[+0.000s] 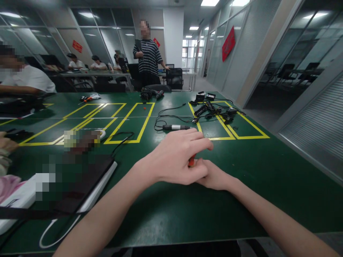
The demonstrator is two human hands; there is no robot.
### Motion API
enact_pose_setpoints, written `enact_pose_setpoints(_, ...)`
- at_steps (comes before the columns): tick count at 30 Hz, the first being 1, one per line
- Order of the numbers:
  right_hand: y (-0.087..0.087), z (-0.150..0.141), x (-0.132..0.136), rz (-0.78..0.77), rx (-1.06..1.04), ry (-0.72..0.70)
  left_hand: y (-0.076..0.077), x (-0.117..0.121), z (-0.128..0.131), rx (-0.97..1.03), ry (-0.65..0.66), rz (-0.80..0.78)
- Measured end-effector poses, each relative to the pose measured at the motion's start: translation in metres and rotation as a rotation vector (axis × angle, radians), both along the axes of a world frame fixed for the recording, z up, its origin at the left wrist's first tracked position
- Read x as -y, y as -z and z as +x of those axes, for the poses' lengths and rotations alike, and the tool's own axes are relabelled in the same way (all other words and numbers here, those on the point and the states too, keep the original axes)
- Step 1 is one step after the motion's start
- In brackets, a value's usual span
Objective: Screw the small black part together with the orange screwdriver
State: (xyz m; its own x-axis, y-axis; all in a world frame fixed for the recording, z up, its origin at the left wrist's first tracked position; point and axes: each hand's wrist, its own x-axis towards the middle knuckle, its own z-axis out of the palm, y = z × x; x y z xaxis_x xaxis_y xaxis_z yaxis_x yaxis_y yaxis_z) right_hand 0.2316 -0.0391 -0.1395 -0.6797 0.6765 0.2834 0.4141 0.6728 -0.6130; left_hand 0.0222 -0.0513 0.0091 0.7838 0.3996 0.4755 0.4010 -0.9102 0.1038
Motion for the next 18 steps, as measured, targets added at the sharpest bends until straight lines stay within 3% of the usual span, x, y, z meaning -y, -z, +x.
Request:
enact_pose_setpoints(7, 0.001, -0.014, 0.005, 0.104, 0.027, 0.067, -0.001, -0.006, -0.012, -0.04, -0.189, -0.009)
enact_pose_setpoints(13, 0.001, -0.011, 0.005, 0.052, -0.007, -0.018, -0.004, -0.002, -0.012, -0.095, -0.135, -0.017)
enact_pose_setpoints(18, 0.001, -0.014, 0.006, 0.073, 0.001, 0.029, -0.004, -0.002, -0.012, -0.12, -0.214, 0.013)
